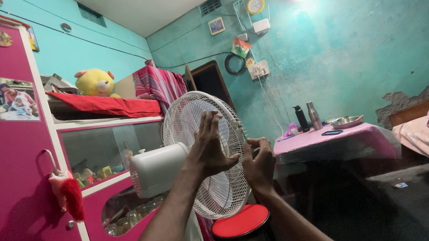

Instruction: The person assembles a white pedestal fan by attaching the front wire cage to the fan head and then using a screwdriver to tighten the securing screw at the back of the fan head.

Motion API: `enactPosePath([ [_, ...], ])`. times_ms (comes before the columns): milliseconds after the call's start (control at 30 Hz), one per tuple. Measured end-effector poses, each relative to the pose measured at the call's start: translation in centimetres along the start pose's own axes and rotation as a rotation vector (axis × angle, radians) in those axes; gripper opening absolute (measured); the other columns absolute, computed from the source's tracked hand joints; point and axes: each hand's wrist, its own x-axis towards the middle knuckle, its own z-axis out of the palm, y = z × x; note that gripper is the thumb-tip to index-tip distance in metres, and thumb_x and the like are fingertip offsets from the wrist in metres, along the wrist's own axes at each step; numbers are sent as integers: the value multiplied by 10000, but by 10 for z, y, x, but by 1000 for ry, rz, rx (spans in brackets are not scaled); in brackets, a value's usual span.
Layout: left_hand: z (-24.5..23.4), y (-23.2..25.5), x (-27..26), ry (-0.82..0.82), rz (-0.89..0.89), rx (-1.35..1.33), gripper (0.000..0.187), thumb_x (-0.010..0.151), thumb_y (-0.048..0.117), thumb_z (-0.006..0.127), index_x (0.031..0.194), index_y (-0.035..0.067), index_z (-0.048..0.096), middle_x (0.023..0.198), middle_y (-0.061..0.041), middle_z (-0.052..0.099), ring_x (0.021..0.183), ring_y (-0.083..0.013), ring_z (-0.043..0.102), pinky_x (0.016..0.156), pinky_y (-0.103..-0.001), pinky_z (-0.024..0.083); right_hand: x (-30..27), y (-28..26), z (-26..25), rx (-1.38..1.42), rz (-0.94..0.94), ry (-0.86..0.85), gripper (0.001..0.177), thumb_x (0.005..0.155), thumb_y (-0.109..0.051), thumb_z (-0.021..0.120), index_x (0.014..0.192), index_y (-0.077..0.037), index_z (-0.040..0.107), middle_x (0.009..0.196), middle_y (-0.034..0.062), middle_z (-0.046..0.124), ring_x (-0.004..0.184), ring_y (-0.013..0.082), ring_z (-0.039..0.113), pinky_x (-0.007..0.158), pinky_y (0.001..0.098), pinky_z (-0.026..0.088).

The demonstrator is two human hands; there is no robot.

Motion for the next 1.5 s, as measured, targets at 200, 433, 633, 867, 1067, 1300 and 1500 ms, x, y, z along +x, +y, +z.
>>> enactPosePath([
  [200, -1, 2, 0, -19, -37, 1, 1223, 606, 389, 921, 1494, -77, 221, 1606, -282, 212, 1526, -499, 125, 1091, -765, 291, 4, -5, -3, -41, 54, -9, 205, 903, -169, 701, 1005, 6, 674, 993, 146, 689, 905, 269, 681, 814, 399, 527],
  [433, -1, 2, 0, 6, -18, -10, 1216, 604, 391, 920, 1489, -78, 230, 1602, -285, 227, 1527, -496, 139, 1094, -763, 297, 1, -11, -3, -26, 67, -19, 202, 917, -161, 683, 1006, 19, 661, 1008, 158, 678, 900, 268, 686, 818, 397, 538],
  [633, -1, 4, 2, -11, -19, -22, 1201, 596, 389, 933, 1476, -64, 255, 1603, -279, 229, 1526, -491, 143, 1097, -764, 289, 0, -12, -2, 20, 164, -27, 192, 927, -157, 667, 1023, 10, 658, 1010, 164, 703, 949, 256, 694, 858, 392, 537],
  [867, -2, 6, 0, 15, -9, -29, 1205, 582, 381, 941, 1474, -67, 266, 1599, -275, 229, 1523, -486, 154, 1084, -765, 308, 3, -8, -1, 41, 160, -32, 226, 927, -179, 665, 1049, 10, 646, 987, 155, 720, 858, 247, 701, 788, 394, 552],
  [1067, -3, 5, -1, 1, -7, -8, 1187, 581, 384, 944, 1458, -66, 283, 1592, -272, 243, 1524, -488, 160, 1078, -763, 319, 3, -5, -2, 43, 185, -60, 241, 925, -194, 673, 1052, 9, 642, 990, 161, 726, 834, 241, 704, 768, 392, 553],
  [1300, -5, 6, -1, -4, -13, -19, 1188, 585, 387, 946, 1463, -58, 281, 1599, -265, 233, 1530, -486, 151, 1085, -764, 307, 4, -5, -2, 35, 188, -71, 242, 918, -194, 671, 1045, 11, 648, 990, 157, 728, 816, 238, 705, 764, 390, 557],
  [1500, -5, 6, -1, -19, -20, -18, 1224, 595, 389, 949, 1484, -68, 242, 1607, -280, 203, 1525, -489, 127, 1099, -765, 280, 5, -6, -8, 0, 6, -38, 205, 930, -166, 679, 1008, 23, 679, 957, 149, 717, 893, 243, 684, 803, 386, 527],
])
